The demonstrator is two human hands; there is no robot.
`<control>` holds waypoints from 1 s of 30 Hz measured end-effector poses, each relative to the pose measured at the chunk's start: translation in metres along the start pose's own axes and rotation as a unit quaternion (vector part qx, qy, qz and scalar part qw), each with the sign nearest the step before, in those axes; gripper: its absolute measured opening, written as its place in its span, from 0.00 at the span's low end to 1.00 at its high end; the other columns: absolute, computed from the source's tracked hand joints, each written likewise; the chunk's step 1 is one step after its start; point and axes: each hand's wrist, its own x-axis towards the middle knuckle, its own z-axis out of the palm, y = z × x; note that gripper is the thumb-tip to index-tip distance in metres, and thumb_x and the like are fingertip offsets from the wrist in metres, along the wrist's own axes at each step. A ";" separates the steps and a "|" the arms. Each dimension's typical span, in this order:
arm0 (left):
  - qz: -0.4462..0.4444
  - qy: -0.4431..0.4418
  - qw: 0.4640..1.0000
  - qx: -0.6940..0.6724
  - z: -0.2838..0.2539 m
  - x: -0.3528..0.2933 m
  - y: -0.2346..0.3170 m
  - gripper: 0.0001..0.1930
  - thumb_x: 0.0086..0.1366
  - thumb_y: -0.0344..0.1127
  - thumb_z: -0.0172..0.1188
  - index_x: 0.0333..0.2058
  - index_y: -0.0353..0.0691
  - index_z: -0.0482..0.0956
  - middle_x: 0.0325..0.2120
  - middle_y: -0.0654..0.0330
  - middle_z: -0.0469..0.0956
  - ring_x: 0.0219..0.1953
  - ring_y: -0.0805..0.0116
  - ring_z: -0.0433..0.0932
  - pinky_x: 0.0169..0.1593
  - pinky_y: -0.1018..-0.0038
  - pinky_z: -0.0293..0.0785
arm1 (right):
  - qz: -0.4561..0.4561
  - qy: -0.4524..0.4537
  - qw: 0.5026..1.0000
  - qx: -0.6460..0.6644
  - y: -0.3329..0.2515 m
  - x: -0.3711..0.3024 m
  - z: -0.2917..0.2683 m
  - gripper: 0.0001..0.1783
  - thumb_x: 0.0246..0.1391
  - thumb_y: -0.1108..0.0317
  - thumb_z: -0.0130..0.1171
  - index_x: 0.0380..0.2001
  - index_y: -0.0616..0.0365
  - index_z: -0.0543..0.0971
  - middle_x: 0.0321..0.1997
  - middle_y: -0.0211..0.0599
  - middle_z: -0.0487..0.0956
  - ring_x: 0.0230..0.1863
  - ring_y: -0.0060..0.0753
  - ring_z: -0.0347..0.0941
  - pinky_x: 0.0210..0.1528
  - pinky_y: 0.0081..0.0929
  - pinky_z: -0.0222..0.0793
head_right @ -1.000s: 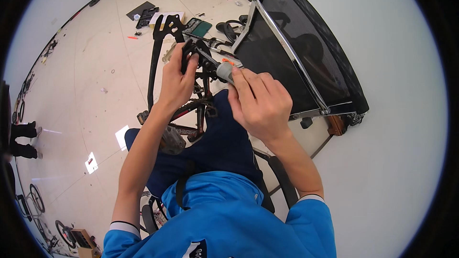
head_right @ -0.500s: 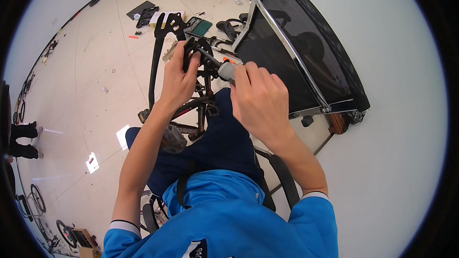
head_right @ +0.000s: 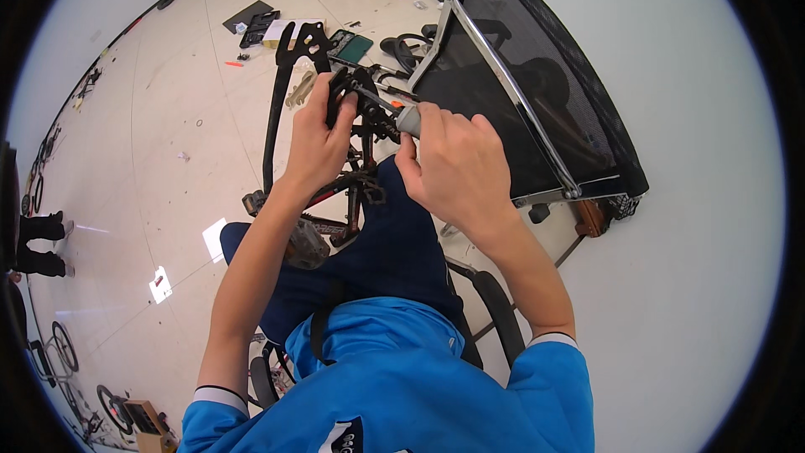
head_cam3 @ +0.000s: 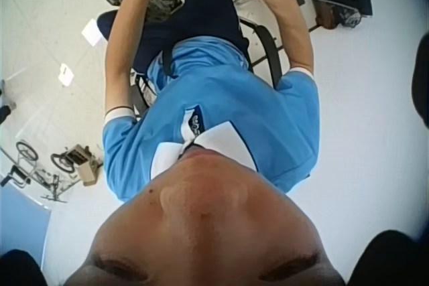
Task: The person assembles a bicycle frame by attaching the crankset and tightening bolts with a screwdriver. They work on the bottom bracket area, adjusting components and securing parts while seated on a chair in a workshop.
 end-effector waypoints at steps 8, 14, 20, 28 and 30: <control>-0.011 -0.004 1.000 0.007 -0.002 0.000 0.002 0.09 0.66 0.31 0.52 0.43 0.36 0.67 0.16 0.49 0.72 0.17 0.55 0.73 0.23 0.67 0.66 | 0.004 -0.032 0.999 0.036 0.001 0.003 0.003 0.21 0.44 0.69 0.65 0.40 0.61 0.68 0.24 0.38 0.74 0.25 0.42 0.75 0.27 0.36 0.67; -0.012 -0.013 1.000 -0.004 -0.001 -0.003 0.004 0.09 0.66 0.31 0.52 0.43 0.36 0.67 0.17 0.49 0.72 0.18 0.55 0.74 0.24 0.68 0.66 | 0.039 -0.026 0.994 0.098 -0.001 0.010 -0.002 0.22 0.46 0.69 0.64 0.43 0.63 0.68 0.26 0.42 0.75 0.28 0.46 0.76 0.27 0.38 0.72; -0.007 -0.014 1.000 -0.005 0.000 -0.002 0.004 0.09 0.66 0.30 0.52 0.42 0.36 0.67 0.17 0.49 0.72 0.18 0.55 0.73 0.24 0.67 0.66 | 0.020 -0.019 0.998 0.059 0.003 0.007 0.001 0.17 0.46 0.68 0.64 0.36 0.66 0.72 0.26 0.42 0.76 0.29 0.43 0.74 0.31 0.36 0.72; -0.017 0.000 1.000 0.001 -0.001 0.000 0.003 0.09 0.66 0.30 0.52 0.43 0.35 0.67 0.16 0.50 0.72 0.17 0.56 0.73 0.24 0.68 0.66 | -0.005 -0.024 1.000 0.018 0.001 0.009 0.006 0.17 0.44 0.69 0.66 0.37 0.62 0.72 0.25 0.35 0.74 0.27 0.38 0.73 0.28 0.35 0.71; -0.023 -0.001 1.000 0.000 -0.002 -0.001 0.005 0.10 0.66 0.30 0.52 0.44 0.35 0.68 0.16 0.50 0.72 0.17 0.57 0.72 0.24 0.68 0.66 | 0.009 -0.010 1.000 0.021 0.005 0.009 0.009 0.18 0.43 0.71 0.66 0.38 0.59 0.72 0.26 0.35 0.73 0.26 0.36 0.73 0.28 0.33 0.71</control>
